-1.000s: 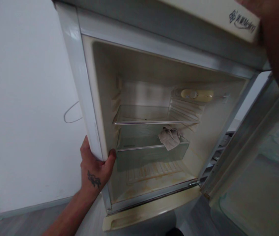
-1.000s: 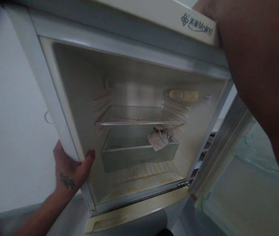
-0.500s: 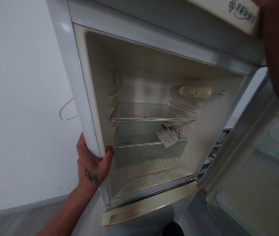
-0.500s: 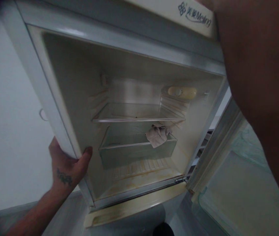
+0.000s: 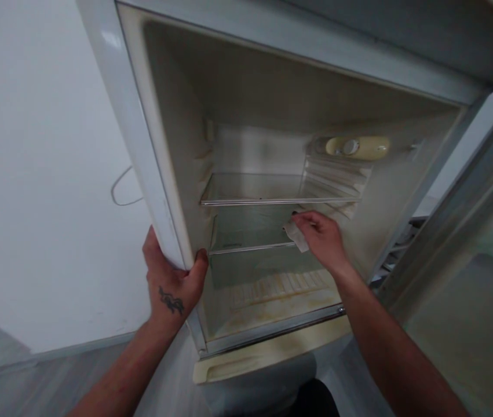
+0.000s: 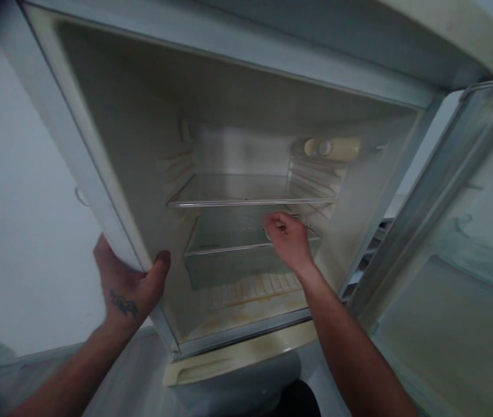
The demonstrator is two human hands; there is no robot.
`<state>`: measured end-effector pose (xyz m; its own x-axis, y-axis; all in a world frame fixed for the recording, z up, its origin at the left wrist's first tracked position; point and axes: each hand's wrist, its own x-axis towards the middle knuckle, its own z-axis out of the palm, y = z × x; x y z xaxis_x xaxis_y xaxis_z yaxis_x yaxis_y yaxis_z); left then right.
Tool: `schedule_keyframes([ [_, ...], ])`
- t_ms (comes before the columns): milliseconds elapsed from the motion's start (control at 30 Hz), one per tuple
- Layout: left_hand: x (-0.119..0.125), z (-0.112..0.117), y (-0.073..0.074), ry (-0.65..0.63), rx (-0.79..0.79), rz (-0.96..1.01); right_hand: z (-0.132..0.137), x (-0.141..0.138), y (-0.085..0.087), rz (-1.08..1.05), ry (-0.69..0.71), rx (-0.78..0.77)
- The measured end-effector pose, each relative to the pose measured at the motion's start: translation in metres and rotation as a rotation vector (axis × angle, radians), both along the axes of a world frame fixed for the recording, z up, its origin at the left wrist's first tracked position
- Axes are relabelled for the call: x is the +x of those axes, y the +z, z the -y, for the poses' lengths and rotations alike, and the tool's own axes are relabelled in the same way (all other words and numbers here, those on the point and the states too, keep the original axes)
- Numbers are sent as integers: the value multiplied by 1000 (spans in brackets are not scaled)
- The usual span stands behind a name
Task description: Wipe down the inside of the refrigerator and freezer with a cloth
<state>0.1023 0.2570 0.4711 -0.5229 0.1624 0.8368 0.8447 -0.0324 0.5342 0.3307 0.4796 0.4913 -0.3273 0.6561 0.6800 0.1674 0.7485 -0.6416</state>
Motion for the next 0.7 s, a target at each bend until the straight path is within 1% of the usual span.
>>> schedule_keyframes([
  [33, 0, 0, 0, -1, 0, 2, -11, -3, -5, 74, -58, 36],
  [100, 0, 0, 1, -5, 13, -10, -40, -6, -13, 308, -250, 85],
  [133, 1, 0, 1, -6, 19, -20, -55, -6, -16, 451, -344, 75],
  [167, 1, 1, 2, -5, 21, -30, -70, -5, -18, 590, -413, 31],
  [200, 2, 1, 2, 1, 17, -38, -84, -5, -19, 714, -448, -24],
  [267, 2, 1, 1, 24, -1, -33, -103, -7, -19, 895, -422, -85],
  [300, 2, 1, 1, 34, -10, -26, -108, -10, -19, 942, -391, -79],
  [367, 0, 0, -1, 55, -5, -28, -111, -22, -18, 977, -335, -30],
  [433, -3, -1, -3, 60, 8, -63, -102, -42, -18, 986, -281, 9],
  [500, -6, -2, -5, 50, 32, -107, -82, -68, -20, 987, -210, 76],
  [567, -8, -3, -7, 35, 51, -129, -49, -97, -23, 947, -117, 218],
  [633, -8, -3, -7, 40, 58, -127, -8, -126, -30, 839, -27, 375],
  [667, -8, -3, -7, 45, 49, -124, 14, -138, -35, 769, 10, 428],
  [700, -8, -2, -6, 51, 46, -123, 34, -149, -41, 689, 7, 451],
])
